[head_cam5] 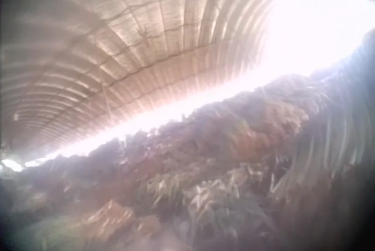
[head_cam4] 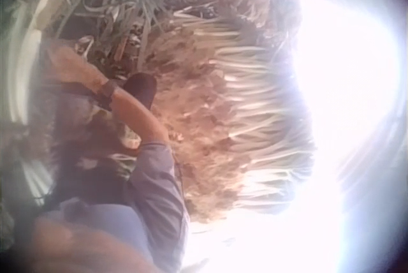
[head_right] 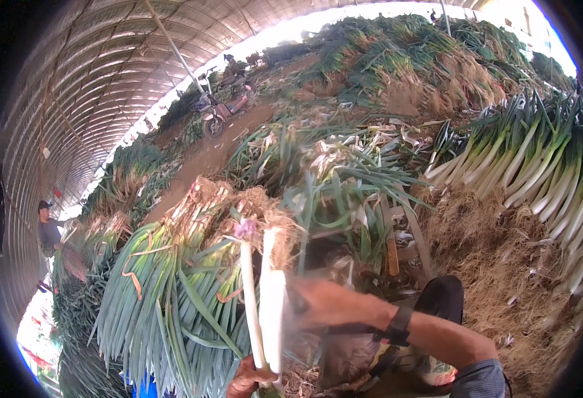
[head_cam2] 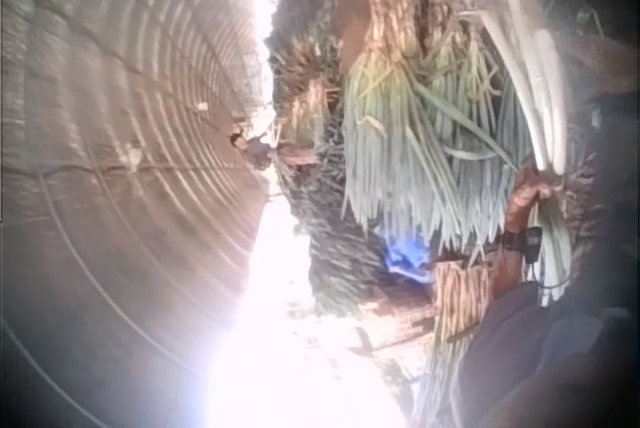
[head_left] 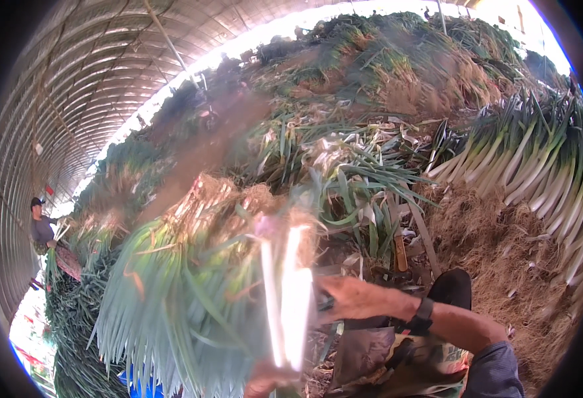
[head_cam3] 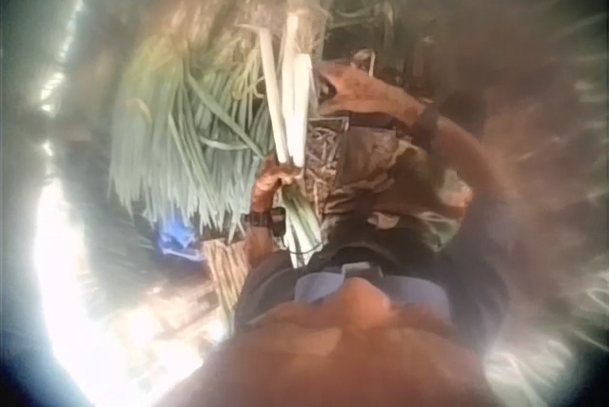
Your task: The person cleans leeks by peeling away the outer layers by hand, trimming the roots with shears, and placing the finished leeks onto a pile.
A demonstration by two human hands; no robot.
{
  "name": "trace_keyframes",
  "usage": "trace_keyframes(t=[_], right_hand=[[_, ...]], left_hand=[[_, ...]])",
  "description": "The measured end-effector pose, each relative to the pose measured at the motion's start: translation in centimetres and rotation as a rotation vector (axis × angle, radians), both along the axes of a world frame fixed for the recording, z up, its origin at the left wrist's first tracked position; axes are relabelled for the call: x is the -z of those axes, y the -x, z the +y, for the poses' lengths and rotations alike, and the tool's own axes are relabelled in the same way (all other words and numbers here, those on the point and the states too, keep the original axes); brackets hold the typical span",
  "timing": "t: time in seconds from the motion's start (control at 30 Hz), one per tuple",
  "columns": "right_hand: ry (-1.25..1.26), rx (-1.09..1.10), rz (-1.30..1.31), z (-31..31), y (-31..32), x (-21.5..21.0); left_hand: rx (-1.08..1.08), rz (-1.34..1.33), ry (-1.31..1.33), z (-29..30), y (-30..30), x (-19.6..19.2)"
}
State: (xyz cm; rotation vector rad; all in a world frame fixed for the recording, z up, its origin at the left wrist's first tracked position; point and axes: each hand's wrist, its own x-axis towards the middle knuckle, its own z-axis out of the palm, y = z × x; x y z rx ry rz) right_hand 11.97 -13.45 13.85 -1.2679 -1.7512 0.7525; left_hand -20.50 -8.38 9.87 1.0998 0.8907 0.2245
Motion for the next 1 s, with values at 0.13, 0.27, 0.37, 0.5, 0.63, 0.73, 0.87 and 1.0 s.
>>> trace_keyframes(t=[0.13,0.27,0.37,0.5,0.63,0.73,0.87,1.0], right_hand=[[-0.027,0.243,0.021,2.5,-2.1,2.2],[-0.213,0.748,0.490,4.7,-8.5,-3.2],[-0.229,0.848,-0.278,3.0,-13.9,-2.5],[0.092,0.281,0.522,2.3,-13.7,-0.5],[-0.158,0.442,-0.600,2.7,-8.7,-2.6],[0.256,0.603,-0.931,4.4,-9.1,-6.8],[-0.119,0.990,-0.424,2.4,-18.3,-6.9],[0.047,0.746,-0.955,0.2,-15.7,-7.7]], left_hand=[[0.107,0.079,-0.026,1.1,0.2,2.2],[0.233,-0.113,-0.284,0.6,5.7,8.4],[0.382,-0.235,-0.478,0.5,5.7,8.3],[0.545,-0.455,-0.251,1.2,4.8,7.3],[0.501,-0.449,-0.298,0.7,4.9,8.3],[0.480,-0.450,-0.312,0.4,4.9,9.4],[0.498,-0.480,-0.318,0.1,4.0,10.2],[0.483,-0.484,-0.338,-0.6,4.4,10.3]])
